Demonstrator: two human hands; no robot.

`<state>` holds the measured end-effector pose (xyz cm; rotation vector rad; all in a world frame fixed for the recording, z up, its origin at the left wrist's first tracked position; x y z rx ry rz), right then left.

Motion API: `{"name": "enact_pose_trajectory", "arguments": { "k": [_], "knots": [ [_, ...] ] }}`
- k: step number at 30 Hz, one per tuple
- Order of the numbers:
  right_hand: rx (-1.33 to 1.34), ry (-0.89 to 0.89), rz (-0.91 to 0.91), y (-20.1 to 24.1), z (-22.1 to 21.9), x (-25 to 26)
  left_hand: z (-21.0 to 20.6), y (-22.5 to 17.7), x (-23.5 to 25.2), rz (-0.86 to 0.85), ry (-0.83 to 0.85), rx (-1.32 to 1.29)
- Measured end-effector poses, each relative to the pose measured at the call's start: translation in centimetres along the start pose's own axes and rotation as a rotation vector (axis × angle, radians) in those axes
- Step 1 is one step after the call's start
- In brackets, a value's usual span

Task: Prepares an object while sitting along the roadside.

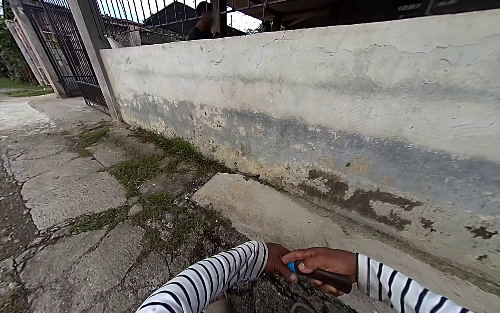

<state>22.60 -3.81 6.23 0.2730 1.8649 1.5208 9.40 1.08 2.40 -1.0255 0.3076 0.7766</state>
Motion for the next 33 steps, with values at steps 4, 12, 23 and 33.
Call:
{"name": "enact_pose_trajectory", "arguments": {
  "k": [4, 12, 23, 33],
  "knots": [
    [-0.011, 0.016, 0.002, -0.1, 0.0, 0.1, 0.0, -0.1, -0.3, -0.004, -0.006, 0.001],
    [-0.017, 0.017, -0.001, -0.1, -0.1, 0.3, 0.0, 0.0, -0.3, -0.010, 0.000, -0.007],
    [0.014, 0.034, 0.011, -0.7, 0.5, -0.1, -0.1, -0.4, 0.3, 0.012, 0.013, -0.005],
    [-0.046, 0.014, 0.008, -0.7, 0.8, -0.8, -0.3, -0.7, 0.9, 0.015, 0.020, -0.003]
  ]
}}
Point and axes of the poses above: each hand's wrist, its own x-axis towards the middle knuckle, its own z-axis out of the back of the hand, y = z × x, the point moved 5 cm from there along x, towards the middle knuckle, and after that the axes turned 15 degrees about z, right-handed, at the moved point
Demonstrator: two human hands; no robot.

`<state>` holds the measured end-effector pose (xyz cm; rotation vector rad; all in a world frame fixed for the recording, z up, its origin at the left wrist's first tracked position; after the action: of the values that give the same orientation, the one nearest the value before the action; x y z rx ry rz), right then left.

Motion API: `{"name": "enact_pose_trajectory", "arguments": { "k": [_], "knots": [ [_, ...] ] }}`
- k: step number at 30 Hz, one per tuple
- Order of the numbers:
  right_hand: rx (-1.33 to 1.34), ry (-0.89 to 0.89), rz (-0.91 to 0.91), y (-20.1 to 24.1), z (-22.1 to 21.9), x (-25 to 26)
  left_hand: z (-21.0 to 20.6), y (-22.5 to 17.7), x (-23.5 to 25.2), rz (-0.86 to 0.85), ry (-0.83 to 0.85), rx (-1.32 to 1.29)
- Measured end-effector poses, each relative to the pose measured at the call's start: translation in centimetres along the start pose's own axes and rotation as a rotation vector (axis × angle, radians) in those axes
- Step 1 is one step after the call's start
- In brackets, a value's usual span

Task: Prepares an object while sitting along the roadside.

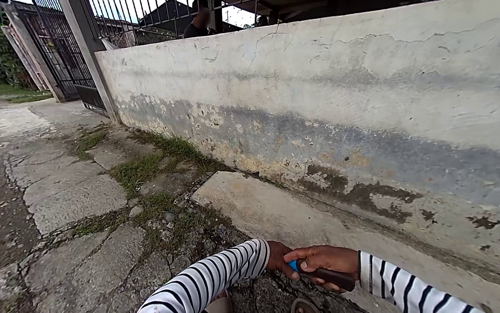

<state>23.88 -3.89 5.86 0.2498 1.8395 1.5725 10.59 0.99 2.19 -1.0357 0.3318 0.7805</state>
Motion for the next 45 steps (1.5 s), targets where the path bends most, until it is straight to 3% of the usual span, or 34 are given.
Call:
{"name": "enact_pose_trajectory", "arguments": {
  "k": [45],
  "knots": [
    [0.026, 0.006, 0.003, 0.22, -0.28, 0.51, 0.12, 0.18, -0.59, 0.011, -0.016, 0.024]
  ]
}}
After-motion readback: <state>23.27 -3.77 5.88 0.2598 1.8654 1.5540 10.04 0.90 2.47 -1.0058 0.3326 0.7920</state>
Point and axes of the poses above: each hand's wrist, its own x-axis towards the middle knuckle, its own z-axis out of the back of the hand, y = z × x, the point moved 5 cm from there along x, towards the middle knuckle, and after that the axes turned 15 degrees about z, right-handed, at the moved point
